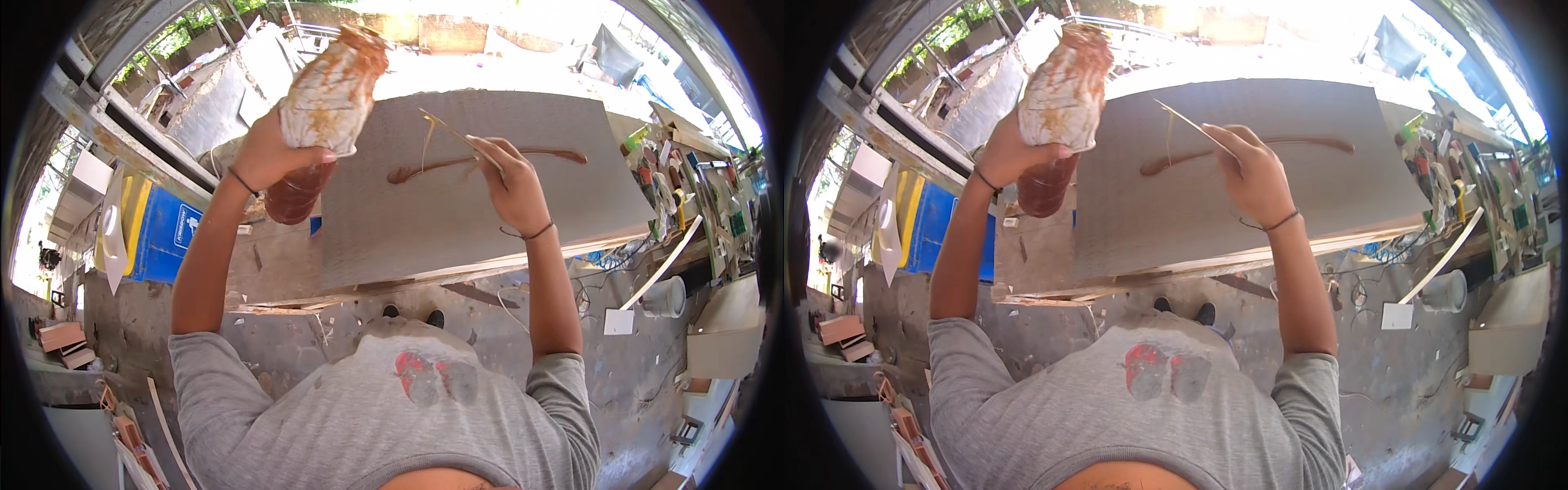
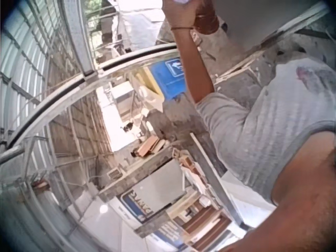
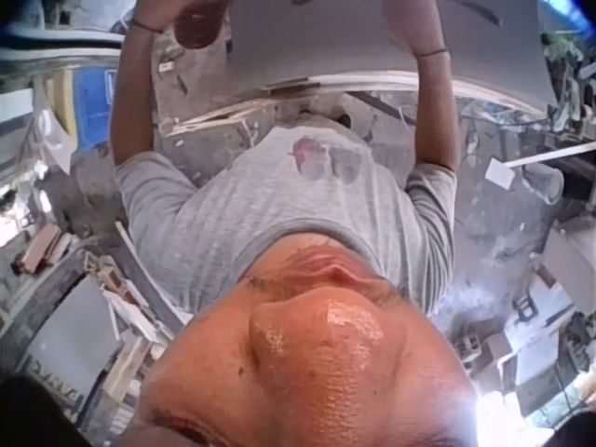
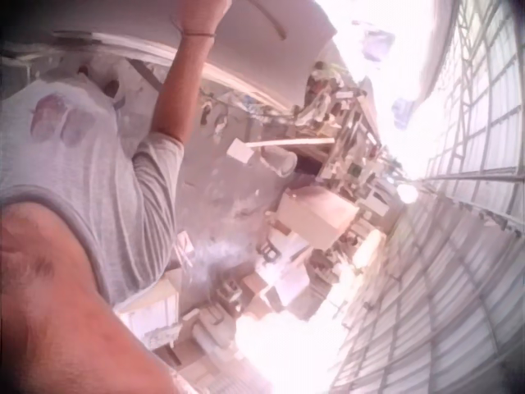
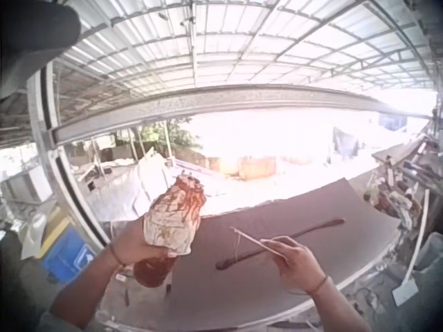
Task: The person uses a power sander on the edges of a wooden board, wipes the surface with a sanding block, and then applies glue from a bottle onto another wooden panel, spreading it with a small yellow spatula.
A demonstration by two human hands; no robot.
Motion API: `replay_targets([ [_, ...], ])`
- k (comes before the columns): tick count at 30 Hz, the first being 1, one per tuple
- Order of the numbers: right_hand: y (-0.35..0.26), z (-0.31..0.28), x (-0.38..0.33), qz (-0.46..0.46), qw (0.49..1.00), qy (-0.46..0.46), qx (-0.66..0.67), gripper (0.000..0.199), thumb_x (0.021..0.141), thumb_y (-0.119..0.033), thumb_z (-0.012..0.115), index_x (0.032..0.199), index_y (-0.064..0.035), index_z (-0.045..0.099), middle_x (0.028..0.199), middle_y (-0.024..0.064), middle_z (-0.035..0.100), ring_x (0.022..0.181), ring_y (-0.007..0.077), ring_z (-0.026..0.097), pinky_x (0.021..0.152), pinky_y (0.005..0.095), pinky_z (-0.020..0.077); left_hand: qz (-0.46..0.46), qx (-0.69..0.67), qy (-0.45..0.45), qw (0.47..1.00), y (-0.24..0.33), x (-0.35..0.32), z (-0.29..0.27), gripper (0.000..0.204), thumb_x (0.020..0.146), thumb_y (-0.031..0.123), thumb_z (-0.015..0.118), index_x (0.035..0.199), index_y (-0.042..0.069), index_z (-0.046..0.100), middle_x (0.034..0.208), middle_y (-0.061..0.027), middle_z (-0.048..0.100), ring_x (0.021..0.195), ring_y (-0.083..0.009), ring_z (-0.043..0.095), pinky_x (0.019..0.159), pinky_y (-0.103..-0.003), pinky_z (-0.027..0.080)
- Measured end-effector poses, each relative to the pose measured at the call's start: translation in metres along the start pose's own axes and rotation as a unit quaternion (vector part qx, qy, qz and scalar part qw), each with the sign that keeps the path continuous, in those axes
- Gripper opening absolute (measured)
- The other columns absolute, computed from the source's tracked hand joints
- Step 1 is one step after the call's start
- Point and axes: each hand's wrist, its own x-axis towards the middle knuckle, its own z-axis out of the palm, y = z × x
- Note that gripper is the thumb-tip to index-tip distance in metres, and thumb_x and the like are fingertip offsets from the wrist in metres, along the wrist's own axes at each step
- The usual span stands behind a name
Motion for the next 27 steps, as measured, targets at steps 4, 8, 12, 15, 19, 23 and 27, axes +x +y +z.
replay_targets([
  [4,0.018,-0.006,-0.028,0.045,0.998,0.005,-0.046,0.031,0.083,-0.002,0.052,0.113,-0.0075,0.059,0.104,0.014,0.061,0.091,0.0312,0.06,0.078,0.0363,0.047,-0.002,-0.117,0.006,0.993,-0.014,-0.013,-0.013,0.07,0.063,0.014,0.082,0.12,-0.002,0.047,0.111,-0.0081,0.06,0.101,-0.0155,0.056,0.089,-0.029,0.044],
  [8,0.029,-0.024,-0.051,0.127,0.988,0.05,-0.072,0.03,0.084,-0.003,0.051,0.113,-0.0053,0.059,0.102,0.0148,0.06,0.091,0.0318,0.059,0.079,0.0337,0.0465,-0.006,-0.074,0.072,0.995,-0.051,-0.02,-0.01,0.057,0.066,0.007,0.077,0.116,-0.003,0.051,0.108,-0.008,0.061,0.099,-0.0167,0.057,0.087,-0.029,0.045],
  [12,0.058,-0.011,-0.07,0.191,0.969,0.149,0.053,0.025,0.09,-0.008,0.051,0.112,0.0013,0.056,0.1,0.0103,0.063,0.09,0.0195,0.059,0.081,0.0282,0.0451,-0.066,-0.063,0.177,0.98,-0.145,-0.055,-0.006,0.057,0.067,0.015,0.079,0.114,-0.004,0.053,0.108,-0.0123,0.061,0.098,-0.0209,0.058,0.088,-0.032,0.045],
  [15,0.089,-0.002,-0.087,0.219,0.928,0.256,0.16,0.027,0.092,-0.014,0.052,0.113,0.0043,0.055,0.101,0.005,0.063,0.092,0.0096,0.053,0.081,0.0258,0.0445,-0.114,-0.05,0.255,0.959,-0.205,-0.084,0.022,0.063,0.069,0.018,0.078,0.12,-0.005,0.049,0.117,-0.0144,0.058,0.105,-0.0232,0.056,0.093,-0.033,0.042],
  [19,0.104,0.008,-0.1,0.238,0.865,0.355,0.262,0.028,0.092,-0.014,0.054,0.113,0.0036,0.055,0.102,0.0049,0.062,0.094,0.0104,0.054,0.083,0.0249,0.0431,-0.107,0.053,0.348,0.93,-0.264,-0.128,0.039,0.074,0.068,0.019,0.079,0.128,-0.005,0.042,0.125,-0.0169,0.052,0.113,-0.0258,0.052,0.097,-0.035,0.041],
  [23,0.109,0.012,-0.12,0.26,0.841,0.41,0.24,0.028,0.091,-0.014,0.056,0.113,0.003,0.055,0.109,0.0035,0.06,0.097,0.0104,0.054,0.085,0.0246,0.0421,-0.131,-0.014,0.423,0.896,-0.23,-0.136,0.056,0.085,0.067,0.017,0.081,0.133,-0.006,0.032,0.128,-0.0191,0.049,0.113,-0.0271,0.051,0.097,-0.036,0.041],
  [27,0.151,0.016,-0.169,0.253,0.861,0.44,0.027,0.025,0.091,-0.014,0.055,0.109,0.0029,0.058,0.105,0.0073,0.061,0.097,0.0146,0.054,0.085,0.0284,0.042,-0.1,-0.073,0.398,0.909,-0.238,-0.142,0.066,0.078,0.066,0.018,0.082,0.128,-0.006,0.04,0.125,-0.017,0.051,0.111,-0.026,0.052,0.097,-0.035,0.04],
])
